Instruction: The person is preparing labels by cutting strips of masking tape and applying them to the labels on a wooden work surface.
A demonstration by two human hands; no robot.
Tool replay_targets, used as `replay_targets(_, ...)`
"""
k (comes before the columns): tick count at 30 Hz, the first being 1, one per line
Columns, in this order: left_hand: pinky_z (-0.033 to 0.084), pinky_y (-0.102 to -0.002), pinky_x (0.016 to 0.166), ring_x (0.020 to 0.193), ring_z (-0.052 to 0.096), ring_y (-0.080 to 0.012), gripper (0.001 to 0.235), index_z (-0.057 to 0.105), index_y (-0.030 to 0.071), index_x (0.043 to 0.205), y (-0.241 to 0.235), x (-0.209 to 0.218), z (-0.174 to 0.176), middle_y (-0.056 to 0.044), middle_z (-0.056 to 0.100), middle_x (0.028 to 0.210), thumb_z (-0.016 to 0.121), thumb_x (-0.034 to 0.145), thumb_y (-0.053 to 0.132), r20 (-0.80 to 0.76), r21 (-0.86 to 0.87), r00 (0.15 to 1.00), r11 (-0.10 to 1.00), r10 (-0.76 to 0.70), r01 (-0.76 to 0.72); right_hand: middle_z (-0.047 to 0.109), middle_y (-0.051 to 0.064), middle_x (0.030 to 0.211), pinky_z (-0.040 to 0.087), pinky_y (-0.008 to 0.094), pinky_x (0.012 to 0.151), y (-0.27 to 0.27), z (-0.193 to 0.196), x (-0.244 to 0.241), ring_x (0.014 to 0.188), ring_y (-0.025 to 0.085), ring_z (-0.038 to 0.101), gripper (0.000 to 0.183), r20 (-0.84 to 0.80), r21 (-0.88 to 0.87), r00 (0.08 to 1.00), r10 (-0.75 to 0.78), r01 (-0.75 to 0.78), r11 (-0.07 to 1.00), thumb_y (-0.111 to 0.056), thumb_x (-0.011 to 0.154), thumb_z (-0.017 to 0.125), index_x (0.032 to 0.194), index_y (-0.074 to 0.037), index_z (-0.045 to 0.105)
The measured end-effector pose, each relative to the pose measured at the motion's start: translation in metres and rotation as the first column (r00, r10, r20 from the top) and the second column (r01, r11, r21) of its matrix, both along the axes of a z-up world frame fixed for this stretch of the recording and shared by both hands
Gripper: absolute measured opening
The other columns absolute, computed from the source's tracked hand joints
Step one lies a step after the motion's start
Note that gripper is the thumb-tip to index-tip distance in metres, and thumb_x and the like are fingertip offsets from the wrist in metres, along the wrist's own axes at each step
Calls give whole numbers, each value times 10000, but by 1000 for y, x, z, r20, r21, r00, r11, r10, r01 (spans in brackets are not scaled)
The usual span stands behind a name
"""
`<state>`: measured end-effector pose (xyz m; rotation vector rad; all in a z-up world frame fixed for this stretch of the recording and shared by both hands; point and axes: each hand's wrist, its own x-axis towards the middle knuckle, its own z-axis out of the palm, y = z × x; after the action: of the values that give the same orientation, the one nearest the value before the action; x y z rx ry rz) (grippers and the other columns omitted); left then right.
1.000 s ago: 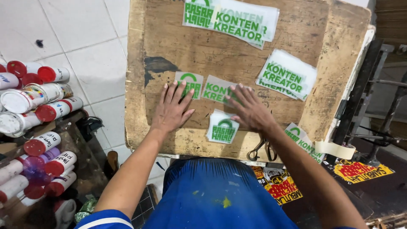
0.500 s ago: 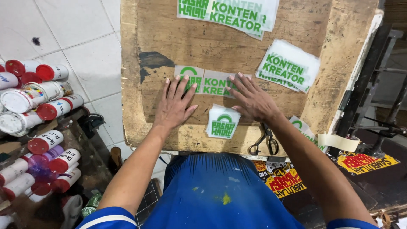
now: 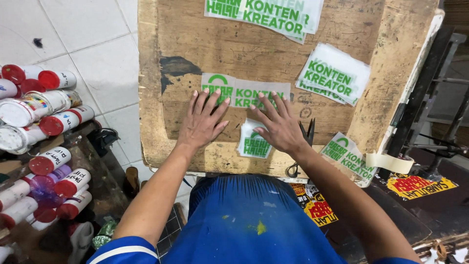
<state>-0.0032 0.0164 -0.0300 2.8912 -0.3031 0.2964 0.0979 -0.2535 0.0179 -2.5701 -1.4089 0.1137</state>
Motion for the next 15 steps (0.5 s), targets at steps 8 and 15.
replay_targets(8,272,-581,1209,1433,388,-385,621,515,256,1515,-1,1,0,-135,445,1556,584,968,541,28,-7,1000,1000,-14,14,406,148,1597,299,604,1158,-2,-1,1,1452,468,356,617,-10,0,1000,-13,13,1000,-578,1039,405,1569,-263,433)
replay_targets(15,282,-584,1203,1420,405,-385,604,520,258,1514,-1,-1,-2,-137,461,1541,549,984,546,42,-2,999,1000,2,-2,409,167,1582,294,610,1156,3,1,2,1443,472,360,618,-3,0,1000,-14,14,1000,-558,1049,410,1578,-238,418)
